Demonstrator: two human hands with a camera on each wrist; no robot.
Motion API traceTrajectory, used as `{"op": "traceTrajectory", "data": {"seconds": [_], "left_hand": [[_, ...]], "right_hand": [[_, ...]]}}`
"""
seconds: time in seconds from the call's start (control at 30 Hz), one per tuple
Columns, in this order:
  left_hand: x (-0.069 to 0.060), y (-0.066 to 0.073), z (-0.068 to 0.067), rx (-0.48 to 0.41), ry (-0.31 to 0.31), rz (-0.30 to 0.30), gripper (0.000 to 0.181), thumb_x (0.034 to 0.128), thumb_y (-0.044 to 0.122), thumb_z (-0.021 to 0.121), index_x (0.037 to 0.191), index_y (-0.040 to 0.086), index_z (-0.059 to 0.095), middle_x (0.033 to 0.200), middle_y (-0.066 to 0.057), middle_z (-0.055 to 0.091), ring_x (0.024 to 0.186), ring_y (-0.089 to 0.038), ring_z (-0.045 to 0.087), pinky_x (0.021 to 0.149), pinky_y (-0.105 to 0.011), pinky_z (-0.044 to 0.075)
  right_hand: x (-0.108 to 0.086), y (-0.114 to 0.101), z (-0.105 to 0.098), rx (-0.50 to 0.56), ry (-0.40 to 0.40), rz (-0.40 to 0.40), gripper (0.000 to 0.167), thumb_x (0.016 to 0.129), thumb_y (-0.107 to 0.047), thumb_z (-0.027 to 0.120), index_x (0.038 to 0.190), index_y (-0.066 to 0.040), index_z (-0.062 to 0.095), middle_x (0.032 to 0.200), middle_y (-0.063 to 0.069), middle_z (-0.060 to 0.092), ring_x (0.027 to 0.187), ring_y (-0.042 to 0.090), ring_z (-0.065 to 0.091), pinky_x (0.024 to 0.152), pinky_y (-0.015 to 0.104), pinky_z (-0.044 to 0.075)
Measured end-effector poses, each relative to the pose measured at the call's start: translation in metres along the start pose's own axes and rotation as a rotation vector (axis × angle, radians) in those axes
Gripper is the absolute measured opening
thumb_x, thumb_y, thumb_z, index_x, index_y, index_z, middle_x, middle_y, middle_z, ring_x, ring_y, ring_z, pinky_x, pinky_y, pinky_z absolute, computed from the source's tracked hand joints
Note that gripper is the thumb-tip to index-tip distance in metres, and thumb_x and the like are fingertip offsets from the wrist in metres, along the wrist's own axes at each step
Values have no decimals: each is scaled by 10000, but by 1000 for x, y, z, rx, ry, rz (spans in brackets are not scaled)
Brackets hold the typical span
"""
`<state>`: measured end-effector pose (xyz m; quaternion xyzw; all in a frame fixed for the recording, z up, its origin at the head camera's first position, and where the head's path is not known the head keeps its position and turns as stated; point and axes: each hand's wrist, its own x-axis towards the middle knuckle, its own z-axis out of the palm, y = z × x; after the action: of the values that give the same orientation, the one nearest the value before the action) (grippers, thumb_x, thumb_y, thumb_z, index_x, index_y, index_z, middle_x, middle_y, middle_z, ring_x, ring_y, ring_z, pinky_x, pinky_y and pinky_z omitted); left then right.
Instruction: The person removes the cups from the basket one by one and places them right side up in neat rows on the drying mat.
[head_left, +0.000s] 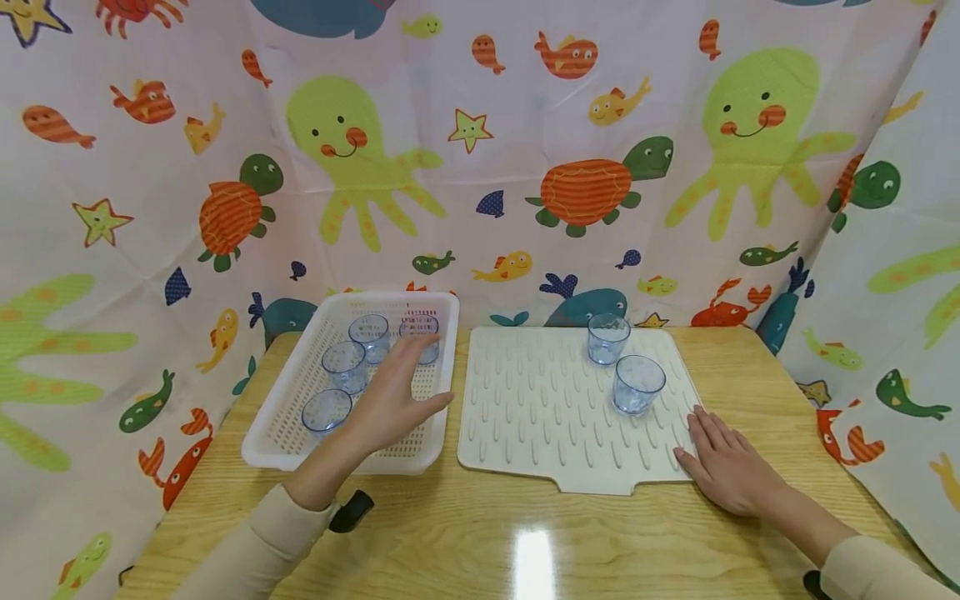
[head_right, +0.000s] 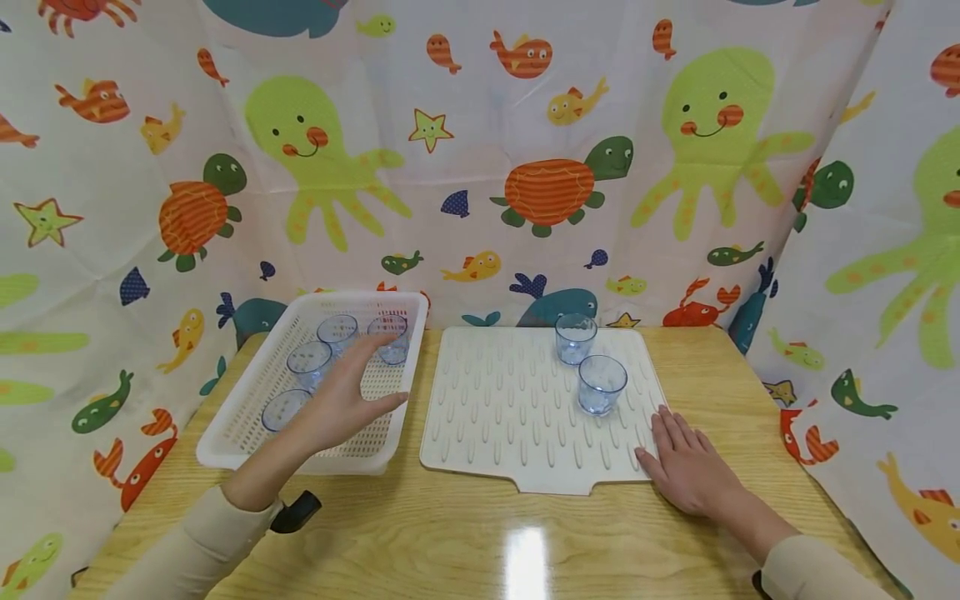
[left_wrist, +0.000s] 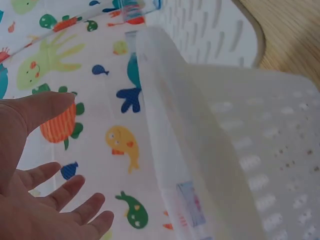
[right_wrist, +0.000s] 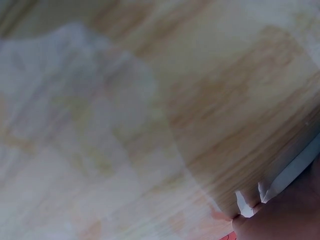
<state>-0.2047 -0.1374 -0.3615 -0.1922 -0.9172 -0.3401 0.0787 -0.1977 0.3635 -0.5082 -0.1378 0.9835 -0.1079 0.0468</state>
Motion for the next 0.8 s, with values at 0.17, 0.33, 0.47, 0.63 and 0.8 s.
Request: {"op": "traceTrajectory", "data": {"seconds": [0.17, 0.33, 0.47, 0.63, 0.8], "left_hand": [[-9, -11, -12, 14, 24, -24, 789, 882, 228, 811, 1538, 94, 393, 1551, -130, 387, 1457, -354, 370, 1166, -604, 326], [-15, -23, -23, 40, 66, -35, 793, 878, 226, 812, 1529, 59, 391, 1530, -167, 389, 1438, -380, 373, 1163, -614, 324], [-22, -33, -30, 62, 94, -53, 794, 874, 217, 815, 1519, 30, 391, 1544, -202, 373, 1422, -412, 377, 1146, -635, 332], [-32, -46, -38, 89, 95, -110, 799, 877, 207, 810, 1521, 14, 377, 1552, -238, 347, 1423, -442, 365, 1134, -657, 337], [-41, -59, -46, 104, 99, -168, 794, 879, 195, 804, 1513, -9, 372, 1549, -261, 337, 1418, -461, 354, 1122, -675, 337]], "right_hand": [[-1, -4, -1, 4, 2, 1, 837, 1086, -529, 354, 1539, 163, 224, 1619, 377, 147, 1483, 559, 150, 1136, 746, 146], [-1, -6, -4, -12, 11, 0, 823, 1090, -514, 359, 1534, 167, 231, 1614, 380, 155, 1479, 559, 161, 1136, 744, 158], [-1, -6, -5, -23, 17, -7, 814, 1090, -507, 365, 1530, 167, 244, 1609, 381, 169, 1473, 560, 178, 1130, 745, 178], [-1, -4, -2, -15, 15, -5, 822, 1087, -516, 368, 1533, 163, 242, 1614, 375, 165, 1478, 557, 172, 1134, 743, 171], [-1, -2, 2, -4, 6, 3, 837, 1085, -531, 357, 1542, 157, 225, 1622, 369, 153, 1485, 552, 157, 1142, 739, 153]]}}
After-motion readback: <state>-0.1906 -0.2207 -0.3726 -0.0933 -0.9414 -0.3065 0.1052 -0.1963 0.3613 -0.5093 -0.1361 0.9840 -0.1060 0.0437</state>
